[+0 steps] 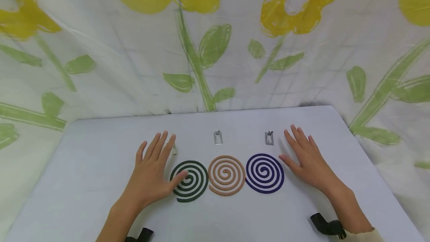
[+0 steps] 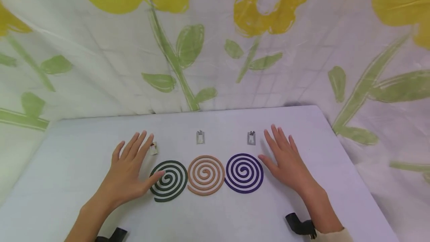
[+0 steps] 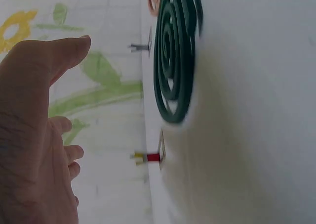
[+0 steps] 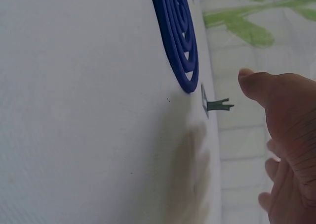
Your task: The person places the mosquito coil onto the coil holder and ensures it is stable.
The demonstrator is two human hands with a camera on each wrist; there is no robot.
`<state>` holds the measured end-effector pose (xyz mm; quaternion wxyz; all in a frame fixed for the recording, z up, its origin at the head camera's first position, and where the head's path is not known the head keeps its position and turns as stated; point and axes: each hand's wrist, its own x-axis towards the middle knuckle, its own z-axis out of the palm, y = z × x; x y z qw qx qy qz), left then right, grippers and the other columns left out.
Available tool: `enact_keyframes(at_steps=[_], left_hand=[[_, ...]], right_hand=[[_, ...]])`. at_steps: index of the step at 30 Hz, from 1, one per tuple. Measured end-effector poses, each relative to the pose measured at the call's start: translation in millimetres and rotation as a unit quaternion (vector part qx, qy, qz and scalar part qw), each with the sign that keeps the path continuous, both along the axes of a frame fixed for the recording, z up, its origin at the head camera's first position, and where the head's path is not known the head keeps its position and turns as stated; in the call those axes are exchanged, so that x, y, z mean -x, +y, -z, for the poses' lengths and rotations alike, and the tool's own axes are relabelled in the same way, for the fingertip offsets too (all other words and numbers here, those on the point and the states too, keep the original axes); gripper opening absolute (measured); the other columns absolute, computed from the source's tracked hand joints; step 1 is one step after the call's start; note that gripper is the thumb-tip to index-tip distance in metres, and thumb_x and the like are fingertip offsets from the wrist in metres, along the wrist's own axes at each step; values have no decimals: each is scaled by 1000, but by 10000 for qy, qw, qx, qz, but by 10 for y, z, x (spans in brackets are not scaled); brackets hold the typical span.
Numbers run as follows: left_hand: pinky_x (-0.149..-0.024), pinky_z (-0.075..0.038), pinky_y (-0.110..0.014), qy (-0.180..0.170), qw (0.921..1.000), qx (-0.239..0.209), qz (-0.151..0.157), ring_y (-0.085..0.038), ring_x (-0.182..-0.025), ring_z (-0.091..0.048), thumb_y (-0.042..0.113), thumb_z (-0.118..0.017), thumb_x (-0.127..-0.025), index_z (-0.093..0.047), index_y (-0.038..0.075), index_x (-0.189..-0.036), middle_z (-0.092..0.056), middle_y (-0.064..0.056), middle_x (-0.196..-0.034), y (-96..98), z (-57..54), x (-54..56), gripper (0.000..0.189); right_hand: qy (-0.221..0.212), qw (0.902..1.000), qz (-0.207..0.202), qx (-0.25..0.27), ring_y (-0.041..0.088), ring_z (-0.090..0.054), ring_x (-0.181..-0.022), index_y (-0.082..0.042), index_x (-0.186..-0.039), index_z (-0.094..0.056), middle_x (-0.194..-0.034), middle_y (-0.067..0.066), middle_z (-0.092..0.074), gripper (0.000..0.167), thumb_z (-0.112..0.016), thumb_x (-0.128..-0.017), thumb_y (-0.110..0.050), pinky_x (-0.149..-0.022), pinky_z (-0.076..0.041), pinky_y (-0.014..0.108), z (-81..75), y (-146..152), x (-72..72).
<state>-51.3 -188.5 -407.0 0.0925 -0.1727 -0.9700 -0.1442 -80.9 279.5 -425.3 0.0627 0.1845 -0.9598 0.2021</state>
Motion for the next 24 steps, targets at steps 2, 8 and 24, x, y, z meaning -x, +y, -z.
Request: enact_keyframes(at_steps=[2,8,24], left_hand=[[-130,-9,-62,-82,9999,47,134,-35,-166,-18,63,-70,-92,-17,21,-172,-20,-11,-178,87,-18,33,105],[-133,-4,-59,-348,9985,72,424,-31,-168,-11,66,-68,-92,-16,19,-172,-13,-7,-180,330,-35,111,106],[-136,-6,-53,-567,9939,-131,941,-28,-167,-16,68,-64,-93,-22,12,-170,-20,-7,-179,856,94,119,104]], right_hand=[[35,10000,-57,37,44,-17,-164,-8,-167,-31,-174,24,-24,81,-73,-100,-31,-137,-2,52,17,-31,-25],[89,9996,-199,190,42,-23,-163,-8,-166,-35,-173,23,-30,79,-73,-100,-30,-138,-1,42,15,-120,-76],[57,9997,-236,-21,41,-51,-146,-8,-159,-48,-163,15,-50,71,-77,-97,-27,-120,-44,50,13,-196,-136]])
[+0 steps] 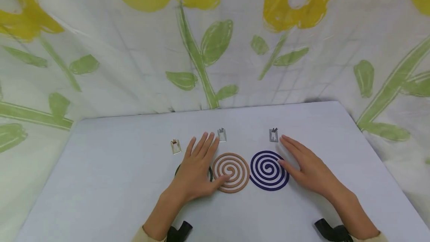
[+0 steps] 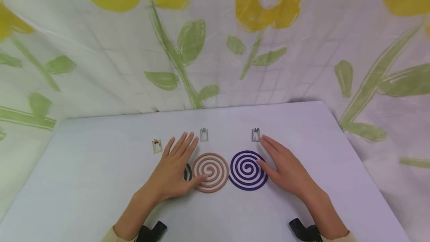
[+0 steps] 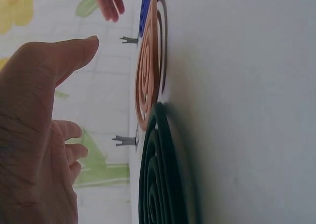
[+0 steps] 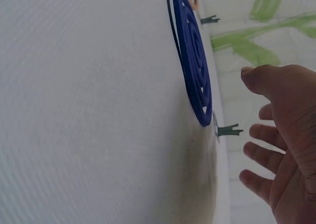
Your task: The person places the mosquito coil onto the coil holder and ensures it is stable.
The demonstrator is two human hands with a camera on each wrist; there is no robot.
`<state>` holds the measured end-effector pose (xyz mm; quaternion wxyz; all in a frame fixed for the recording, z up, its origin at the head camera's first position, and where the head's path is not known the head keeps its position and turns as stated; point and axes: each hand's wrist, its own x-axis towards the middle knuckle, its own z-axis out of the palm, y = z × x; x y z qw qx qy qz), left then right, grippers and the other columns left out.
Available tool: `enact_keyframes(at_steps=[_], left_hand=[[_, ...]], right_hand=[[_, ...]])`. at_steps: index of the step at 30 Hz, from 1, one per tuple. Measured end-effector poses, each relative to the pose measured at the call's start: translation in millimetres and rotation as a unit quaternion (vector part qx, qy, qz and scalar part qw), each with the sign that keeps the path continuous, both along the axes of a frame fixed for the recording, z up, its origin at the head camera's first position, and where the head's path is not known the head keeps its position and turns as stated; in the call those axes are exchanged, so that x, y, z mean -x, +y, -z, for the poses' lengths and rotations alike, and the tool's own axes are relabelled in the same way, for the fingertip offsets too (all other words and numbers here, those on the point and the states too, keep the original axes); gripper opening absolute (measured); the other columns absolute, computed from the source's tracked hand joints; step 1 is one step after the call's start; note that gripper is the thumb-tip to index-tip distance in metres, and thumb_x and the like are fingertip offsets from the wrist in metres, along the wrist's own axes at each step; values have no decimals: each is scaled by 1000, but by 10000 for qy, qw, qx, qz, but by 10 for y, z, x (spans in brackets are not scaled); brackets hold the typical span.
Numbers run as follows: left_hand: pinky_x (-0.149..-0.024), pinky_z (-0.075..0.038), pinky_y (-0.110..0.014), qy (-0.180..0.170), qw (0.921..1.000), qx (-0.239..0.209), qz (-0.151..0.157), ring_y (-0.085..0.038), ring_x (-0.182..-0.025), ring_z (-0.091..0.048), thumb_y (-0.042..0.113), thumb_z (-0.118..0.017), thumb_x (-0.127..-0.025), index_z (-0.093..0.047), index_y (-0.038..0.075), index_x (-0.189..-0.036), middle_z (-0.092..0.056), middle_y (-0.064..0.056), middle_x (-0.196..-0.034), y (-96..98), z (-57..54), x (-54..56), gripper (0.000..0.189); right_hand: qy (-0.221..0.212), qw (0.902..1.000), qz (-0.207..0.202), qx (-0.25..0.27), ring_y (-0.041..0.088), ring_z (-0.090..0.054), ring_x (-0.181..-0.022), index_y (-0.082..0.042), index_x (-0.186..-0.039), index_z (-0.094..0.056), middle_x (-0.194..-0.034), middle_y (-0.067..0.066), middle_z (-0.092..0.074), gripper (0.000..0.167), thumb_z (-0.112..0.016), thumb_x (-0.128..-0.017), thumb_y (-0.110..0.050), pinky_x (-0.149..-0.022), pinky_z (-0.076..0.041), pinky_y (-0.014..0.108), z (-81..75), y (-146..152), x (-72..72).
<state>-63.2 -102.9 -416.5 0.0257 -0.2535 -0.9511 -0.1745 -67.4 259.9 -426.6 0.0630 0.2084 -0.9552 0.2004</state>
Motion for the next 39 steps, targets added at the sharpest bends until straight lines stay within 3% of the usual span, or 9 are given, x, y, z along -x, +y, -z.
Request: enact_keyframes(at_steps=[8,15,23,31,35,39], left_hand=[[-136,-7,-53,-33,9992,-127,373,-30,-167,-17,65,-65,-93,-26,10,-169,-26,-11,-177,232,25,9,102],[-137,-10,-53,-102,9975,78,699,-28,-167,-17,67,-63,-94,-24,12,-170,-25,-8,-177,400,26,13,101],[-137,-9,-54,-52,9956,394,848,-28,-167,-17,73,-59,-94,-25,12,-169,-28,-8,-176,626,23,66,103],[-137,-10,-50,-344,9898,909,1044,-27,-167,-16,77,-54,-94,-32,10,-167,-28,-10,-176,910,-5,128,101],[-137,-12,-50,-387,9887,913,1126,-28,-167,-18,74,-53,-97,-37,8,-165,-28,-13,-176,968,61,93,96],[-136,-17,-49,-278,9893,1038,991,-28,-165,-24,73,-59,-95,-40,7,-163,-32,-13,-174,953,136,63,97]], right_hand=[[-300,9995,14,98,42,-50,-147,-10,-158,-49,-162,15,-51,68,-76,-98,-27,-115,-44,64,19,-14,-1],[-633,9977,70,211,42,-50,-147,-9,-157,-50,-160,16,-53,67,-76,-99,-28,-117,-43,64,34,-13,-83],[-760,9967,-181,212,43,-54,-143,-8,-155,-53,-156,17,-57,69,-80,-95,-32,-115,-45,64,-24,19,-47],[-811,9965,-168,148,43,-55,-143,-9,-154,-54,-155,16,-58,76,-84,-91,-40,-113,-47,64,-73,91,-25],[-837,9963,-185,84,43,-54,-144,-8,-154,-54,-157,15,-57,79,-85,-89,-41,-114,-46,64,-30,104,-21],[-896,9953,-364,-25,45,-51,-146,-7,-154,-54,-161,17,-52,81,-83,-90,-46,-114,-46,65,32,82,-27]])
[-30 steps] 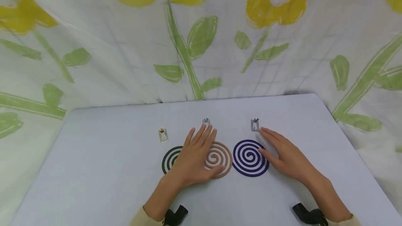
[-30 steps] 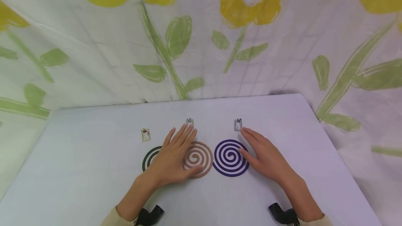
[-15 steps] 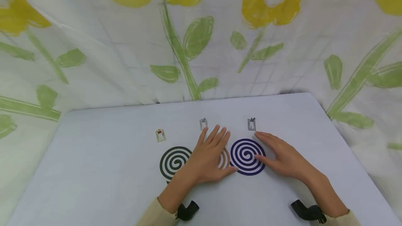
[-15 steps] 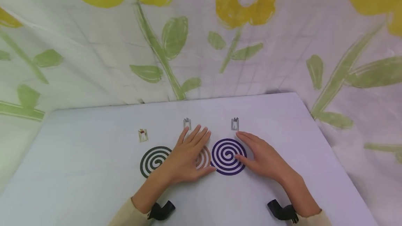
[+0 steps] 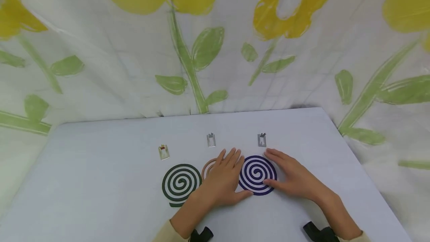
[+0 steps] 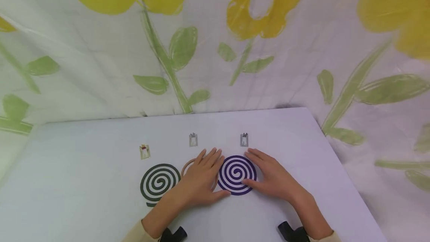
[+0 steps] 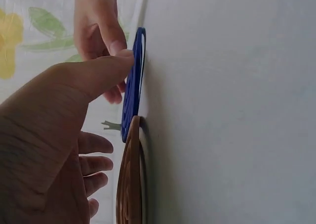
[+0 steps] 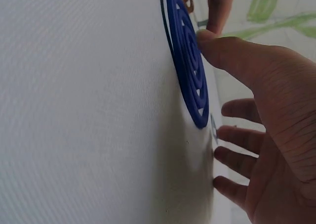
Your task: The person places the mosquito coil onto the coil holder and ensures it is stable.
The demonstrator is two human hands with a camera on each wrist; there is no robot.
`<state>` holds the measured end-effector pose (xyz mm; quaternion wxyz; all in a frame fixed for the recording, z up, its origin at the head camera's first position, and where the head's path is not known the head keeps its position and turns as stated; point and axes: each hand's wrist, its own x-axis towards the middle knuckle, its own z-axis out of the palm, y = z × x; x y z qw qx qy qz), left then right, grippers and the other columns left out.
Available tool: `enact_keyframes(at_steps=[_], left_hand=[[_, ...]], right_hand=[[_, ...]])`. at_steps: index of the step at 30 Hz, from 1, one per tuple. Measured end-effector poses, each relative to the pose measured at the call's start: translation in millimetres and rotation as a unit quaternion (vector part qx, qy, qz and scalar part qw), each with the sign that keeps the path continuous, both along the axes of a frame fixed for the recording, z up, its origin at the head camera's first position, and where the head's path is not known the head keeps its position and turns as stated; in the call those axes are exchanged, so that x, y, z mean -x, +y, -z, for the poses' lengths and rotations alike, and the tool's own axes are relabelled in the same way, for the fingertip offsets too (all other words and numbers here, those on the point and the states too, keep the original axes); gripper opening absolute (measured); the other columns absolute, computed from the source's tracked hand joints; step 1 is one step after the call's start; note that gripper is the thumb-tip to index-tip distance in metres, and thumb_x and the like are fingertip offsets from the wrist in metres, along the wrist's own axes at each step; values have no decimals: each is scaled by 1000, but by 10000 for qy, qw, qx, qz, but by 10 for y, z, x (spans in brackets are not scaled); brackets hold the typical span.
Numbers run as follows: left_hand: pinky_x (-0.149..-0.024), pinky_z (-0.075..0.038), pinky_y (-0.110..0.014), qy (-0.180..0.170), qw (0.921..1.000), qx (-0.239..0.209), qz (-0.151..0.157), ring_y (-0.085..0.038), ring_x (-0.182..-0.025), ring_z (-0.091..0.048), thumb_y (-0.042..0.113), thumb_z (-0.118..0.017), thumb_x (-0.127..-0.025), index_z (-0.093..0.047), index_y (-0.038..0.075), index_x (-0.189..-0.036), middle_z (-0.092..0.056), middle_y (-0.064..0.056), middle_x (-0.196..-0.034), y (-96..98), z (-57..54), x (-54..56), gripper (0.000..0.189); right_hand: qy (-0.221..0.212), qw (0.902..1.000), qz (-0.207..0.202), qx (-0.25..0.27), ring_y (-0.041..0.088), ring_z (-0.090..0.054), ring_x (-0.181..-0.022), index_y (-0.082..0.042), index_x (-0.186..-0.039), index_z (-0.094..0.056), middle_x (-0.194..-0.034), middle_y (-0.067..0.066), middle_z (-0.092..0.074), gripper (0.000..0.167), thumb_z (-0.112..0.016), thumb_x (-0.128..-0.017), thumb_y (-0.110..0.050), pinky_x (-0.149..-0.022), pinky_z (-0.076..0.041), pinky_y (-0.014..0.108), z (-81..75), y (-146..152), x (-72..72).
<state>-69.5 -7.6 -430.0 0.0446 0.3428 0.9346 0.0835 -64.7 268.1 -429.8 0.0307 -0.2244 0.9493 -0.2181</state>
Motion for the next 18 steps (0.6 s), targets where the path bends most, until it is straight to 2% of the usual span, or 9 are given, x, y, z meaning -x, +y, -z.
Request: enact_keyframes(at_steps=[3,6,11,18], left_hand=[[-136,-19,-48,96,9999,26,-91,-29,-165,-25,75,-63,-92,-41,7,-162,-34,-13,-173,-24,-4,4,100],[-137,-17,-48,67,9999,-107,-14,-29,-166,-22,76,-66,-89,-40,8,-163,-30,-13,-175,5,-26,23,104],[-137,-17,-47,22,10000,2,14,-28,-166,-20,78,-71,-84,-40,8,-163,-28,-13,-176,33,-46,31,110],[-137,-17,-45,-64,9999,121,-66,-29,-166,-20,78,-70,-84,-40,6,-163,-28,-14,-176,5,-7,51,111]], right_hand=[[46,10000,-70,43,46,-51,-145,-7,-153,-55,-163,18,-49,82,-84,-89,-47,-113,-46,66,25,-39,-3],[40,10000,-9,67,47,-51,-145,-8,-153,-55,-164,18,-48,82,-85,-87,-47,-112,-47,68,22,-42,-27],[-39,10000,1,29,47,-49,-147,-8,-152,-57,-163,17,-49,82,-84,-88,-50,-114,-45,68,7,-39,-35],[27,9999,-111,0,47,-47,-148,-7,-148,-60,-163,18,-50,85,-86,-83,-54,-114,-44,69,31,-21,-10]])
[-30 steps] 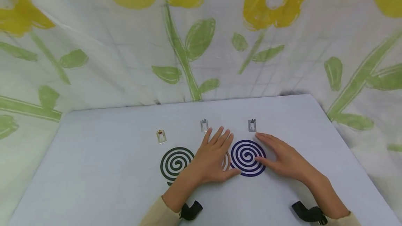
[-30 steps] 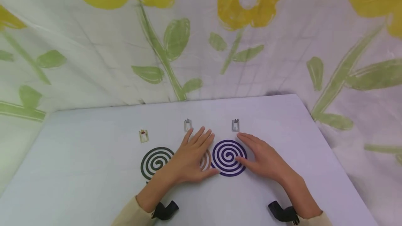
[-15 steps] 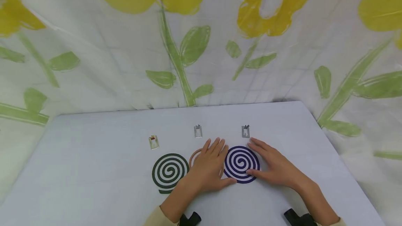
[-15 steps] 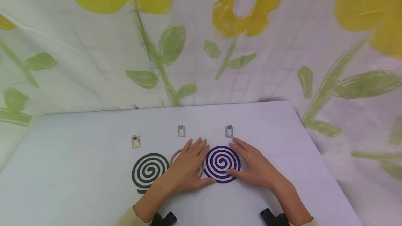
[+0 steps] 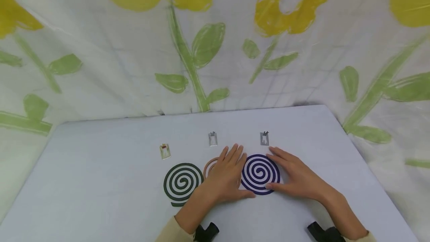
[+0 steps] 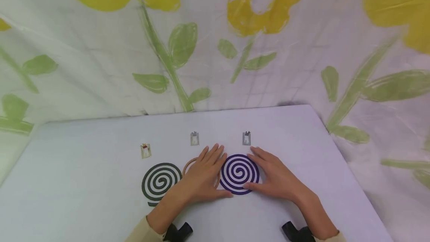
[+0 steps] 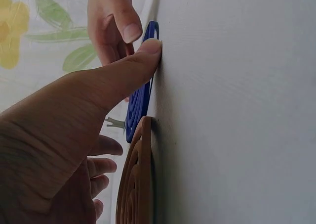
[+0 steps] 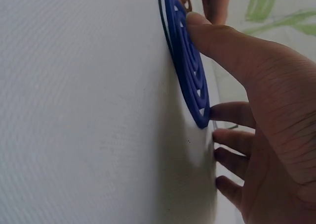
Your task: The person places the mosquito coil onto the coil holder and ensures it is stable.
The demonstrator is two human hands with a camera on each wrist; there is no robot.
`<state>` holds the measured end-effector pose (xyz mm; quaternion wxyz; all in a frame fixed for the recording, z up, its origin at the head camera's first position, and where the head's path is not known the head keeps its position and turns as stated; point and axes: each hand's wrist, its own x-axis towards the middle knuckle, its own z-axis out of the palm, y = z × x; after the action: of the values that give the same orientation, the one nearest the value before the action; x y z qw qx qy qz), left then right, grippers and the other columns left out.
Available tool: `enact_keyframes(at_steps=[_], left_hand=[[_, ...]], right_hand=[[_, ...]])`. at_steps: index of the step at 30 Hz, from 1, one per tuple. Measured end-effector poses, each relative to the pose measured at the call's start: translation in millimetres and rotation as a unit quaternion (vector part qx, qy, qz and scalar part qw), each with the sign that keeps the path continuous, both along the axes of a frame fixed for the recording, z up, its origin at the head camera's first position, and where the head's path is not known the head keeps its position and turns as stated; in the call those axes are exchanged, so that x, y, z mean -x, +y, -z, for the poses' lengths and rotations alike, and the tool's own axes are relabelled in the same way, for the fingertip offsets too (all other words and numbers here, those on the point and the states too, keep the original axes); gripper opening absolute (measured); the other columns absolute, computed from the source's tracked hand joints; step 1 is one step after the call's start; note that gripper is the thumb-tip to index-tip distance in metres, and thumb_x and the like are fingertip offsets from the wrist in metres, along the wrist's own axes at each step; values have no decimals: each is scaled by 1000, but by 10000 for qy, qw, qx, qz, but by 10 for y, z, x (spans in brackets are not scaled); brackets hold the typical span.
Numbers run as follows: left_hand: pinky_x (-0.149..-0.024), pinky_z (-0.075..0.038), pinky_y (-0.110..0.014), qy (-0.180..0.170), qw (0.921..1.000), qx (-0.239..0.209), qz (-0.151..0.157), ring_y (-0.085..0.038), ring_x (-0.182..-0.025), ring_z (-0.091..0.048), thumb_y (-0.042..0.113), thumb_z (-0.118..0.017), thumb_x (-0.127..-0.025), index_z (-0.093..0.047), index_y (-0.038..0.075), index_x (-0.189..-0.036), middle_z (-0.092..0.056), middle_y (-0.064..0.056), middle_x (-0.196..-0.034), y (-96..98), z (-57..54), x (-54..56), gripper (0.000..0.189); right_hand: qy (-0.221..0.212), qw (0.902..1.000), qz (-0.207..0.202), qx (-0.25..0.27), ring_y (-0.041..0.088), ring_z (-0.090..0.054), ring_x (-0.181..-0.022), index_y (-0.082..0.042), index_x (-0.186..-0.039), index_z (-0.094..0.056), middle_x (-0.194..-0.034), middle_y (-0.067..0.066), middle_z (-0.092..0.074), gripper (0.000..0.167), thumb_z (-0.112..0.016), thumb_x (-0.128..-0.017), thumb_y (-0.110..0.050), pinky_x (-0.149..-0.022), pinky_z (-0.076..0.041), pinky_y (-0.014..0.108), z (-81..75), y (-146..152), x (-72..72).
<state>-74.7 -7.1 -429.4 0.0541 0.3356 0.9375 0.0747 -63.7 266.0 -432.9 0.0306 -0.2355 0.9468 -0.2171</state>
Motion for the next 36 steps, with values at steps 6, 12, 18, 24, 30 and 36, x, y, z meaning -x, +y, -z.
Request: enact_keyframes(at_steps=[6,12,18,24,30,36], left_hand=[[-137,-13,-45,118,9999,9,-62,-28,-167,-15,81,-69,-83,-40,6,-163,-24,-13,-177,37,-35,47,113],[-137,-14,-43,16,10000,27,-33,-27,-168,-15,79,-69,-85,-40,8,-163,-26,-11,-177,40,-63,55,110],[-137,-16,-42,-64,9999,32,122,-27,-167,-17,78,-67,-87,-41,8,-163,-29,-11,-175,42,-42,34,106],[-136,-22,-39,-206,9997,-106,98,-26,-165,-24,74,-69,-89,-42,7,-162,-33,-12,-174,49,-17,20,102],[-136,-21,-40,-420,9988,-227,89,-27,-165,-24,71,-69,-91,-40,6,-163,-32,-12,-174,42,2,1,101],[-136,-19,-38,-458,9985,-300,66,-27,-165,-24,70,-70,-91,-39,5,-163,-31,-14,-174,34,19,-13,102]], right_hand=[[-128,9999,-50,52,46,-43,-151,-11,-151,-58,-165,16,-47,91,-89,-79,-58,-115,-42,70,-35,82,31],[-160,9997,-161,97,47,-40,-152,-11,-154,-54,-167,16,-44,108,-93,-69,-63,-114,-40,72,-29,101,50],[-302,9993,-147,150,48,-39,-152,-10,-155,-53,-167,17,-43,112,-94,-67,-64,-115,-39,73,-22,79,19],[-275,9993,-155,182,48,-39,-152,-11,-153,-55,-167,18,-43,108,-94,-67,-62,-115,-38,72,-13,74,18],[-276,9991,-197,235,49,-40,-151,-11,-152,-56,-166,18,-44,106,-95,-66,-60,-114,-39,74,14,73,20],[-302,9990,-178,270,48,-40,-151,-13,-152,-56,-166,17,-44,106,-95,-66,-61,-113,-40,74,38,73,21]])
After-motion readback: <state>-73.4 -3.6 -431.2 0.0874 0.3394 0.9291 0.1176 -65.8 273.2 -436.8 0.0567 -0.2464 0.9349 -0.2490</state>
